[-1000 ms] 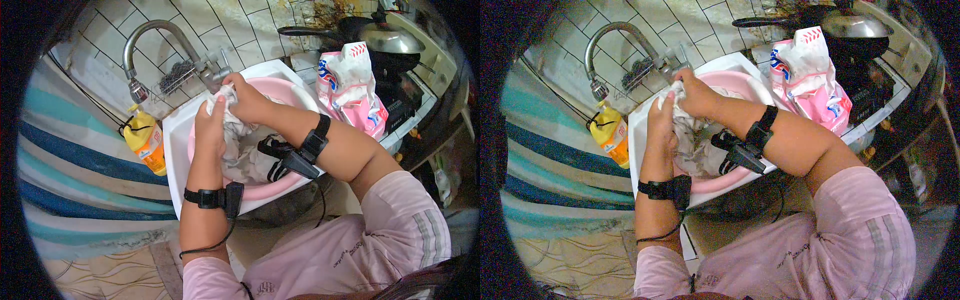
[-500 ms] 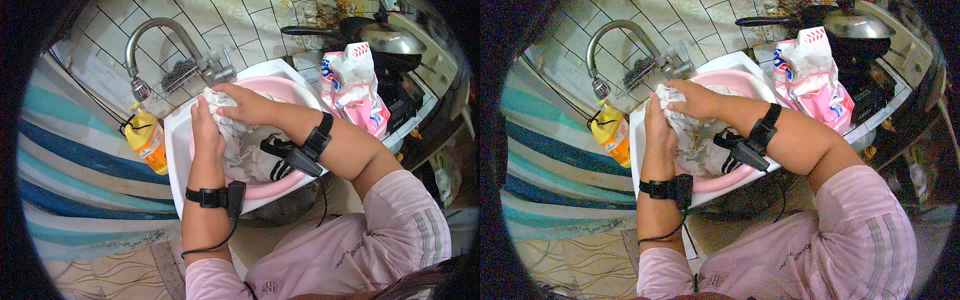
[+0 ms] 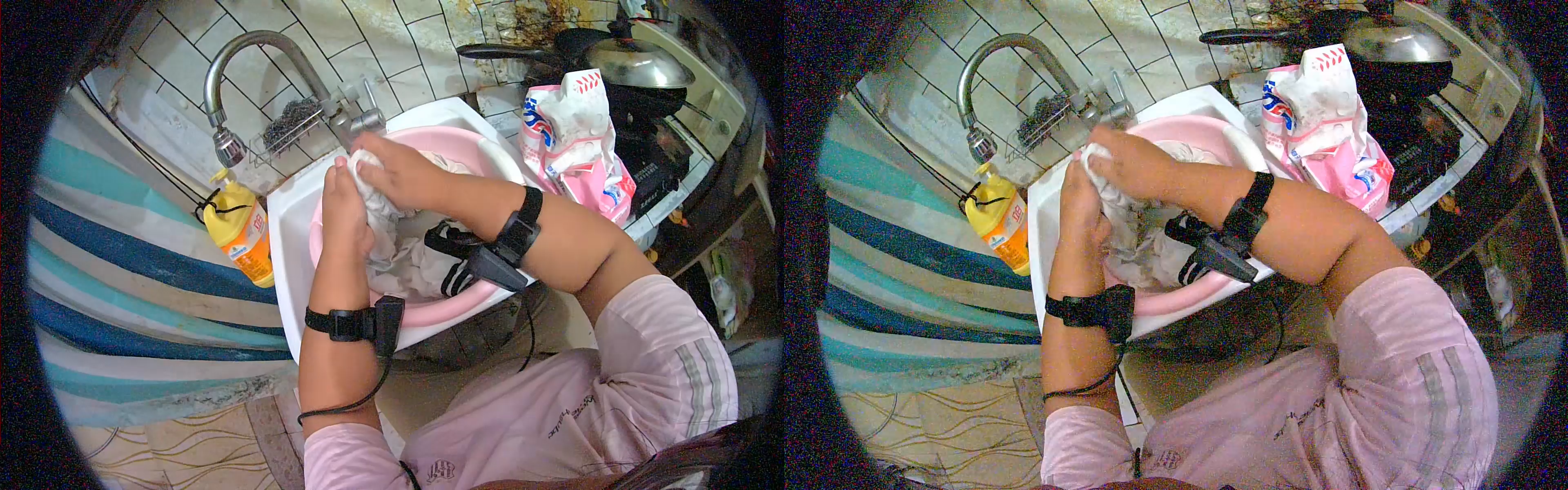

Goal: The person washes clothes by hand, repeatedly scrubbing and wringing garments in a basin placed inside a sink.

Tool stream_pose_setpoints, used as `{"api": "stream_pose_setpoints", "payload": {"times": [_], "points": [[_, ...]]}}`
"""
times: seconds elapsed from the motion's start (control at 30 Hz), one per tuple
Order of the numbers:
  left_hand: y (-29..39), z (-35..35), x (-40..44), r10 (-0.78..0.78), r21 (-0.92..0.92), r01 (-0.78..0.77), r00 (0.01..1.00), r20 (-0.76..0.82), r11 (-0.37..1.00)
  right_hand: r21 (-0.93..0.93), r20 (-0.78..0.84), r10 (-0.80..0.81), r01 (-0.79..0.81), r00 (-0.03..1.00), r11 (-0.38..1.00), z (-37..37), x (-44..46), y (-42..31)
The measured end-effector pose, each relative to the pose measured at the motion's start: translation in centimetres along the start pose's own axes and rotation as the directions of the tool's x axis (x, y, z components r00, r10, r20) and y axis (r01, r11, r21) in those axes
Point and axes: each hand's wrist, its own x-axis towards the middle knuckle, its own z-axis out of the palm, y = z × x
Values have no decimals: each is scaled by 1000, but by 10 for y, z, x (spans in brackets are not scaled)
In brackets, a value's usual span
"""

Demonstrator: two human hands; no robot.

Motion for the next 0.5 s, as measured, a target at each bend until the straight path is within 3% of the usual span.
{"api": "stream_pose_setpoints", "payload": {"times": [0.07, 0.13, 0.2, 0.23, 0.3, 0.33, 0.4, 0.5], "points": [[4, -2, -1, -172, -90, 165, 982, -79, 982, -35, 66, -9, 11, 998, 999, -7, -2, -21], [1, -2, 2, -187, -60, 184, 981, -44, 981, -65, 133, -13, 22, 991, 998, -6, 0, -19], [-5, -1, 3, -203, -30, 203, 979, -6, 979, -82, -63, 196, -201, 979, 976, -5, 7, -4], [-8, 0, 3, -176, 32, 176, 984, -15, 984, -83, -65, 196, -201, 979, 976, -3, 6, 0], [-10, 1, 4, -143, 95, 144, 990, -18, 985, -147, -66, 340, -346, 938, 927, -4, 8, 2], [-9, 2, 3, -130, 75, 131, 991, -19, 989, -148, -67, 338, -345, 939, 927, -3, 5, 0], [-8, -2, 4, -116, 57, 117, 993, -20, 991, -155, 38, 102, -95, 994, 983, 1, -3, -9], [-5, -9, 6, -226, -103, 214, 967, -116, 971, -156, 82, 13, 0, 997, 988, 0, -4, -23]]}}
